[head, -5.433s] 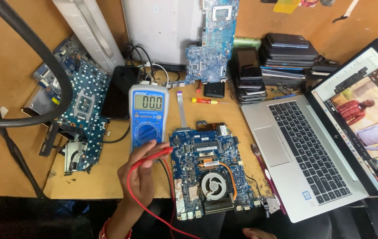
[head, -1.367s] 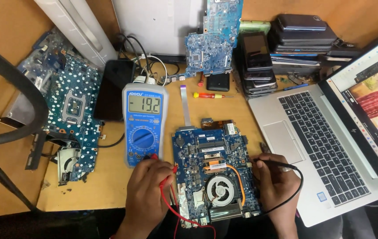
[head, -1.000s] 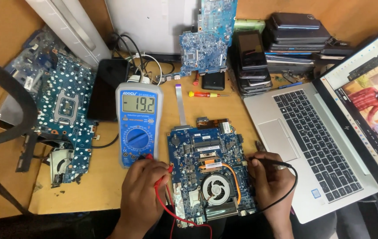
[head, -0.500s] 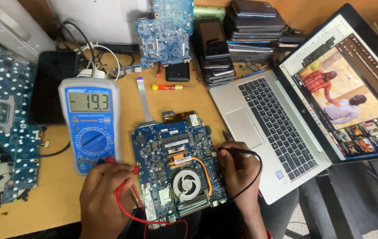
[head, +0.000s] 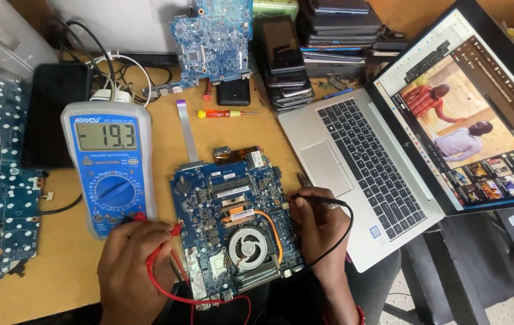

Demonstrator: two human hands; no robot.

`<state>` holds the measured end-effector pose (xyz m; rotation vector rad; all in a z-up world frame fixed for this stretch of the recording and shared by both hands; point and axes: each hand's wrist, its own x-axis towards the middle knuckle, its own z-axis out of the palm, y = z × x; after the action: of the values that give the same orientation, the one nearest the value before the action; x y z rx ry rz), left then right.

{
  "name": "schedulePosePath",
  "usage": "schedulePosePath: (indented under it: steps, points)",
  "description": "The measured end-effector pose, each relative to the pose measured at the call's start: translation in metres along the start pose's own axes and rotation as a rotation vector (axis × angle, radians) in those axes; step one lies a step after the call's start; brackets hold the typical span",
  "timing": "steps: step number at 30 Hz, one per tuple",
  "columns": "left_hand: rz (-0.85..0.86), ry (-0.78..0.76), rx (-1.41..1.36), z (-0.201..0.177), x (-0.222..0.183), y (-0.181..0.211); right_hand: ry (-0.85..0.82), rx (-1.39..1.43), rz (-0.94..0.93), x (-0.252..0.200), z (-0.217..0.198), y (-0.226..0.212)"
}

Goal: Testing electronic components on a laptop motherboard using digital multimeter probes.

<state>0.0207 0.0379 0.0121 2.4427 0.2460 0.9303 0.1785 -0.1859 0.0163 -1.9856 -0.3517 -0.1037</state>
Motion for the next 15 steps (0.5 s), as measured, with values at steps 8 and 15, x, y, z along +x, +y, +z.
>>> schedulePosePath:
  steps: [8, 15]
  points:
    - [-0.005, 0.012, -0.040, -0.0011, 0.0047, 0.0042, -0.015, 0.007, 0.021, 0.0003, -0.0003, 0.0004]
    - [0.038, 0.010, -0.027, 0.0021, 0.0024, -0.0025, -0.016, -0.050, -0.035, -0.0015, -0.0004, 0.0024]
